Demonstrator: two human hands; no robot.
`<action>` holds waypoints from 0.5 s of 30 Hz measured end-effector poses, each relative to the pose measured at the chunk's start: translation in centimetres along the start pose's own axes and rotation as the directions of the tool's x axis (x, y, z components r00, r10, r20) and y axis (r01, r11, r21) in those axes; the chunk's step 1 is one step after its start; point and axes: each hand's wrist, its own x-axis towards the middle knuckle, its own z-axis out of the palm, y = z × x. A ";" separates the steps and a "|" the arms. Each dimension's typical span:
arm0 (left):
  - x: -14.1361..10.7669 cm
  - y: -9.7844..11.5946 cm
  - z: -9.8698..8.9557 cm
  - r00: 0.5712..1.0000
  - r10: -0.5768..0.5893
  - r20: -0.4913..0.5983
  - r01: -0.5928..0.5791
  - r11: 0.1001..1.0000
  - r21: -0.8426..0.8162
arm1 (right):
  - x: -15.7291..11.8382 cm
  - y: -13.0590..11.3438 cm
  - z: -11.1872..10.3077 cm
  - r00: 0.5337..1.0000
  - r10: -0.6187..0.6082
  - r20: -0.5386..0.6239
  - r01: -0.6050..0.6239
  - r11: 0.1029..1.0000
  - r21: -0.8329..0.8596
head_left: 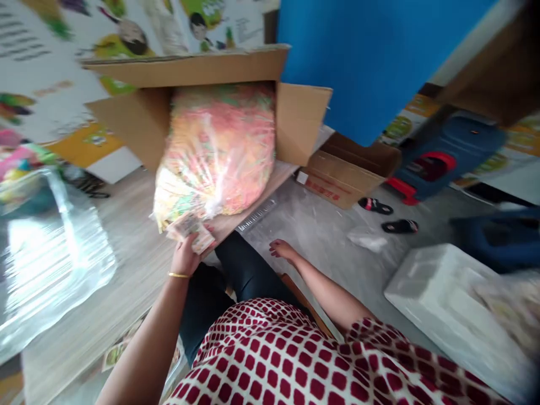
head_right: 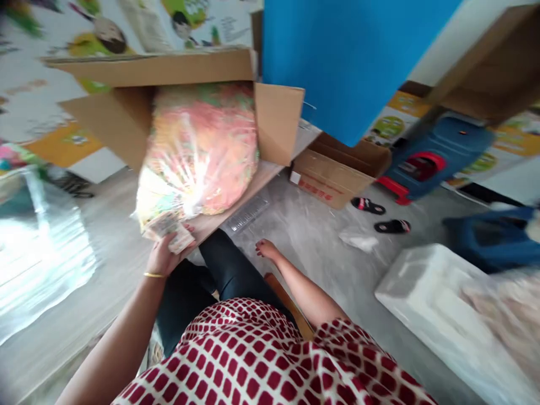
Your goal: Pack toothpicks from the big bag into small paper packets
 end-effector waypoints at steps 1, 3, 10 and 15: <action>-0.1 0.3 -0.3 1.000 -0.015 0.012 0.015 0.999 -0.048 | -0.9 -1.0 0.3 0.998 -0.045 0.041 0.047 0.998 -0.040; -0.3 0.8 -1.1 0.989 -0.102 0.106 0.120 0.977 -0.178 | -3.0 -3.2 0.8 0.978 -0.116 0.175 0.135 0.986 -0.099; -2.5 1.8 -4.2 0.949 -0.104 0.298 0.213 0.909 -0.359 | -9.6 -12.2 7.1 0.597 -0.551 0.583 0.686 0.727 -0.016; -4.3 2.5 -7.2 0.870 -0.048 0.490 0.241 0.909 -0.339 | -10.6 -17.7 15.8 0.520 -0.584 0.623 0.731 0.682 0.029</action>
